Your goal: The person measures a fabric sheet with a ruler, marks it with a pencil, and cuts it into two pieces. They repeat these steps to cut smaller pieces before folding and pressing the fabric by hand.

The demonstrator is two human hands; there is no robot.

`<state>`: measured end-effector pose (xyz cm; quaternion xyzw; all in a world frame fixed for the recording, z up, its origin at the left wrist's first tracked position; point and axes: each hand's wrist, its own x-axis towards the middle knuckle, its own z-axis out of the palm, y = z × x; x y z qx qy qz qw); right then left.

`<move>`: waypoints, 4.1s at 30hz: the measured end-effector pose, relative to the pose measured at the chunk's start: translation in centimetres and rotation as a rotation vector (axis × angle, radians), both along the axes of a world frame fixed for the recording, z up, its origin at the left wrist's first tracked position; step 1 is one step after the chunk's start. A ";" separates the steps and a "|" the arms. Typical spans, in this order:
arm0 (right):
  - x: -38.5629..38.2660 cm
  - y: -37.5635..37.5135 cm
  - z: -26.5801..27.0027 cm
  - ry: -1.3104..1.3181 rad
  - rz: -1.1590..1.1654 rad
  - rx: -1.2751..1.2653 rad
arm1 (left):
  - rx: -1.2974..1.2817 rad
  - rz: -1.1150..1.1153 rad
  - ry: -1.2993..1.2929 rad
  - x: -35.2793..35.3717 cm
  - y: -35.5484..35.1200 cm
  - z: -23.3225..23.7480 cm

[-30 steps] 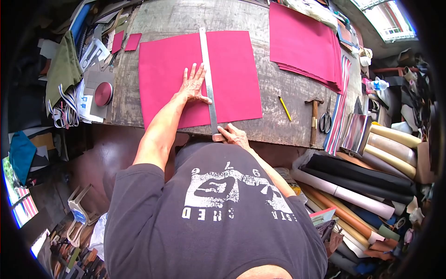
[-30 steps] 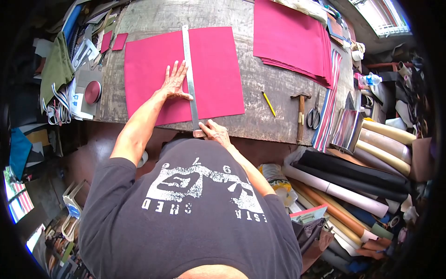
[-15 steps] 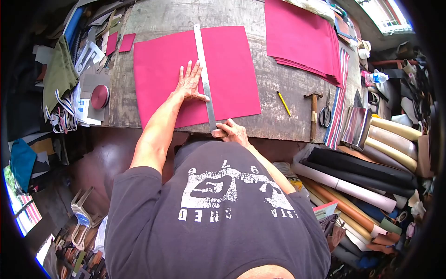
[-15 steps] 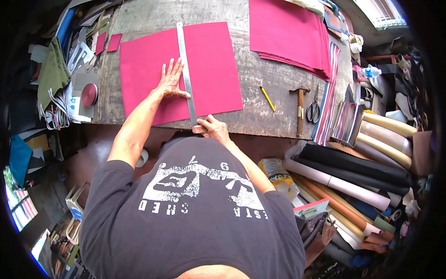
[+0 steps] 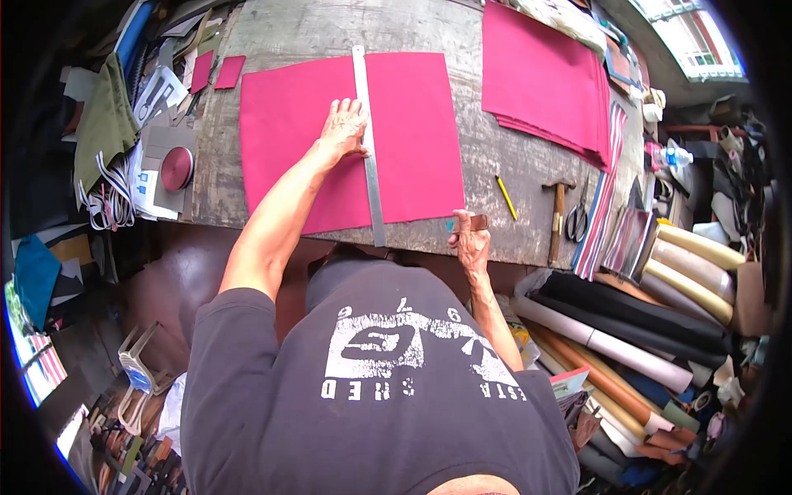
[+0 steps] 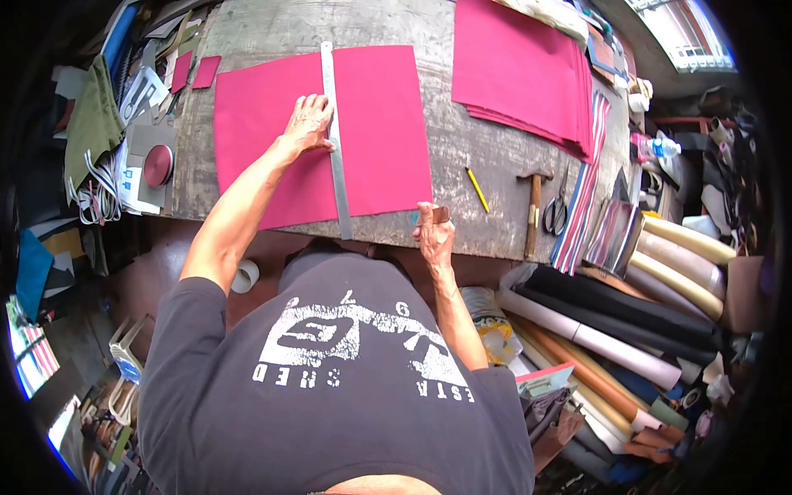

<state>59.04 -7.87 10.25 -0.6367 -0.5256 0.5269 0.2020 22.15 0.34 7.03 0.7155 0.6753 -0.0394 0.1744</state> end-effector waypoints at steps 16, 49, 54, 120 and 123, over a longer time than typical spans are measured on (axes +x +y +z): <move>-28.1 22.7 -5.0 0.391 0.095 0.351 | 0.030 0.057 -0.123 -6.1 6.7 -1.8; -33.2 25.8 -6.6 -0.006 0.250 0.599 | -0.040 0.088 -0.147 -5.7 7.3 -1.1; -31.9 25.0 -5.9 -0.144 0.334 0.629 | -0.050 0.098 -0.140 -5.6 7.4 -1.1; -31.1 24.9 -6.0 0.299 0.081 0.376 | -0.034 0.119 -0.117 -4.8 6.4 -0.8; -31.5 25.3 -5.4 0.201 0.154 0.441 | 0.006 0.124 -0.184 -5.2 6.2 -1.0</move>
